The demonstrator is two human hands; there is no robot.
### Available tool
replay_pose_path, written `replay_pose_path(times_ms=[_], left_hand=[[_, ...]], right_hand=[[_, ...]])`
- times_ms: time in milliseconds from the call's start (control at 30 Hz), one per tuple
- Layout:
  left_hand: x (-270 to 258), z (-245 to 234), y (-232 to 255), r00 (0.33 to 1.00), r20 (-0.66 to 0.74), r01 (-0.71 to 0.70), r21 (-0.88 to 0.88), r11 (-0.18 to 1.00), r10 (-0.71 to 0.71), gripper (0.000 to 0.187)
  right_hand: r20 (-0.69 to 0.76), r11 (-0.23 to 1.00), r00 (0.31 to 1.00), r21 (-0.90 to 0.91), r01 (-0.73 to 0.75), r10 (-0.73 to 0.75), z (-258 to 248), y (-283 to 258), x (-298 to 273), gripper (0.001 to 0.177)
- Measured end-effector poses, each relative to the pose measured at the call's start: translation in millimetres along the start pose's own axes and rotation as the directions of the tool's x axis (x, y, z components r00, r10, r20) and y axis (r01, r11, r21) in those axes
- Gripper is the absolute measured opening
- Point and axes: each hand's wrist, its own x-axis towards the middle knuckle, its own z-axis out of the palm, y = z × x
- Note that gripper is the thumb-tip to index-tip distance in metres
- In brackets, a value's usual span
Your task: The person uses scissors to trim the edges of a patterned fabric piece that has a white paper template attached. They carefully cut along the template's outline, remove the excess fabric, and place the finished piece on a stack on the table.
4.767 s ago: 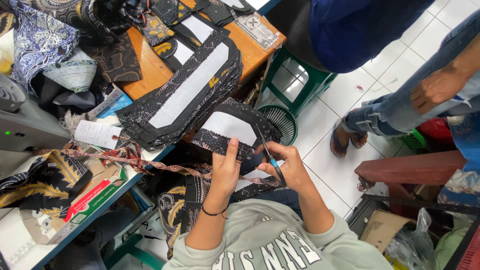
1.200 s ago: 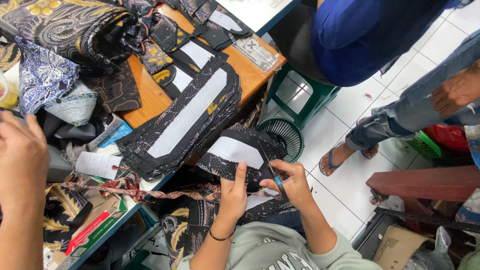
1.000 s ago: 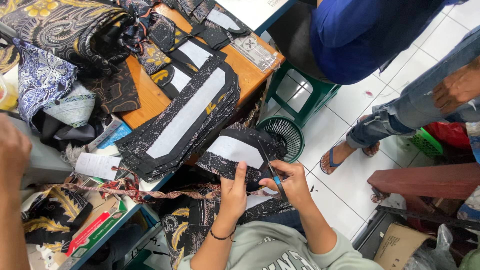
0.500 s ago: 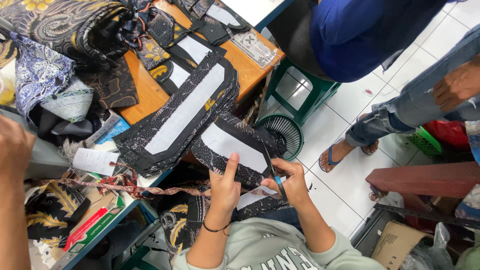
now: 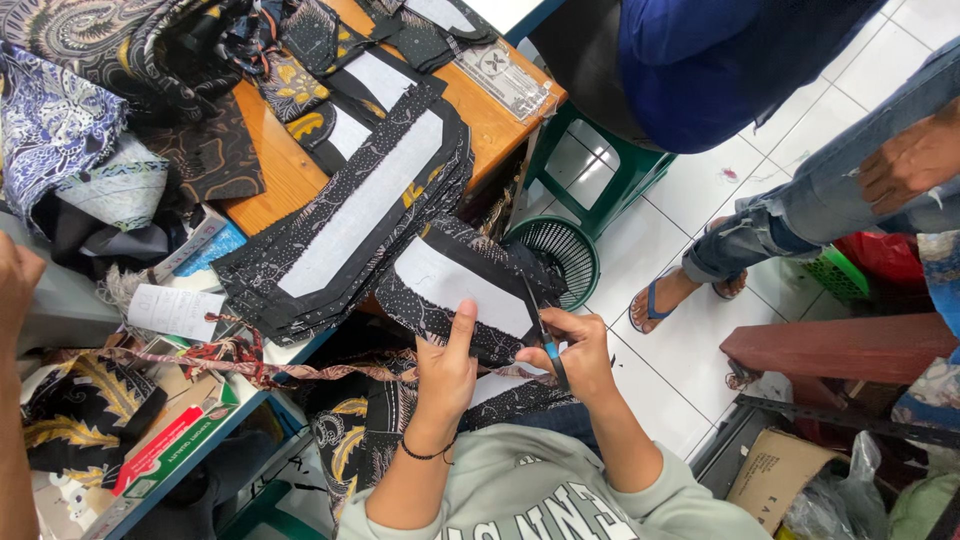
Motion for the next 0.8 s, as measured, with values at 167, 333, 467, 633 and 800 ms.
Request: replay_pose_path(times_ms=[167,333,467,633,800], left_hand=[[-2.0,0.8,0.2,0.999,0.026,-0.019,0.031,0.999,0.018,0.034],[-2.4,3.6,3.8,1.0,0.028,-0.008,0.113,0.994,0.005,0.037],[0.7,6.9,3.1,0.999,0.034,-0.024,0.069,0.997,0.022,0.038],[1.7,8.0,-0.4,0.998,0.048,-0.03,0.068,0.997,0.027,0.037],[3.0,9.2,-2.8,0.999,0.044,0.015,0.06,0.998,-0.017,0.037]], right_hand=[[0.0,1.0,1.0,0.0,-0.019,0.019,-1.3,-0.3,1.7,0.051],[0.011,0.999,0.999,0.008,0.042,-0.042,-2.6,-5.8,6.1,0.051],[-0.025,0.996,0.998,-0.068,0.056,-0.058,-3.1,-7.8,6.5,0.046],[-0.05,0.998,0.999,-0.069,0.012,-0.015,-2.5,-5.4,5.5,0.041],[-0.062,0.999,0.998,-0.038,-0.007,0.004,-2.5,-3.5,4.9,0.039]])
